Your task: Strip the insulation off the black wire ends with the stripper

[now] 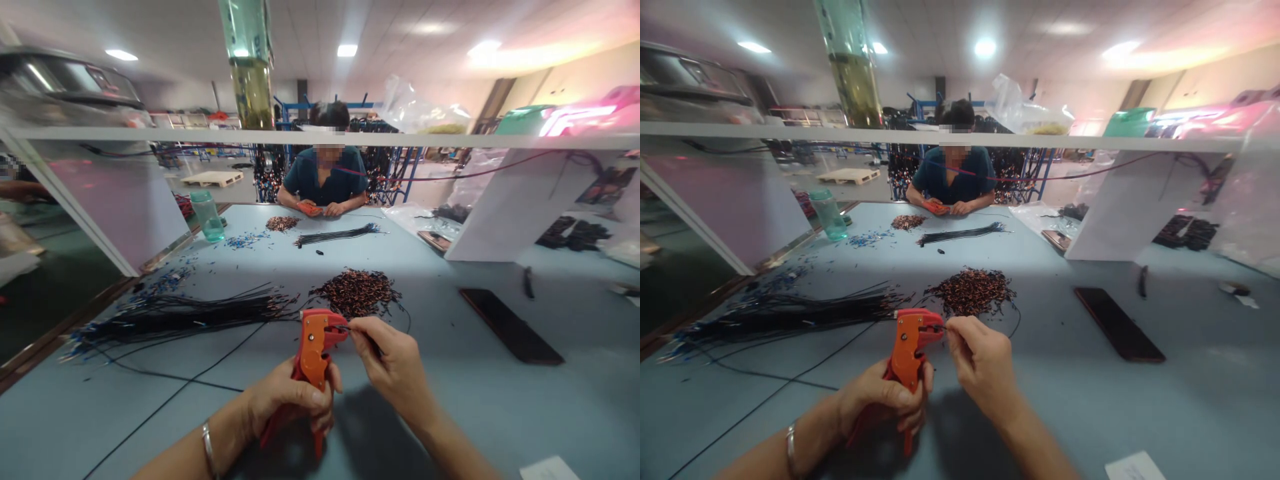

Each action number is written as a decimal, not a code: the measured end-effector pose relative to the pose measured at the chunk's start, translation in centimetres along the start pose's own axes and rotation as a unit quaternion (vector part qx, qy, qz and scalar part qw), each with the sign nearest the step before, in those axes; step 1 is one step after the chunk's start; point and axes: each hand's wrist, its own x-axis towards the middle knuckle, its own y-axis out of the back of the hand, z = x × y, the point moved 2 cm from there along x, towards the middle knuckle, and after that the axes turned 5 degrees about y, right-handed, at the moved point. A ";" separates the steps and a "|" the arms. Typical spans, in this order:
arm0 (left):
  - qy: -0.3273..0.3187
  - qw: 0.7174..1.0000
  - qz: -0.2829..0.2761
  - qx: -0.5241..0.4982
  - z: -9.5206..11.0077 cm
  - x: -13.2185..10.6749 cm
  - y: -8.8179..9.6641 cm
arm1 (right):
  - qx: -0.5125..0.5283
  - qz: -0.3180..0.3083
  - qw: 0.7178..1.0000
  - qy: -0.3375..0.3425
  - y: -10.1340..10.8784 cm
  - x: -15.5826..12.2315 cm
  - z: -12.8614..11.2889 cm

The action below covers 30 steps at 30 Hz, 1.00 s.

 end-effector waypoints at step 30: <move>0.018 1.000 0.013 0.007 -0.3 0.1 -0.1 | 0.009 -0.003 1.000 0.021 -0.1 0.1 -0.5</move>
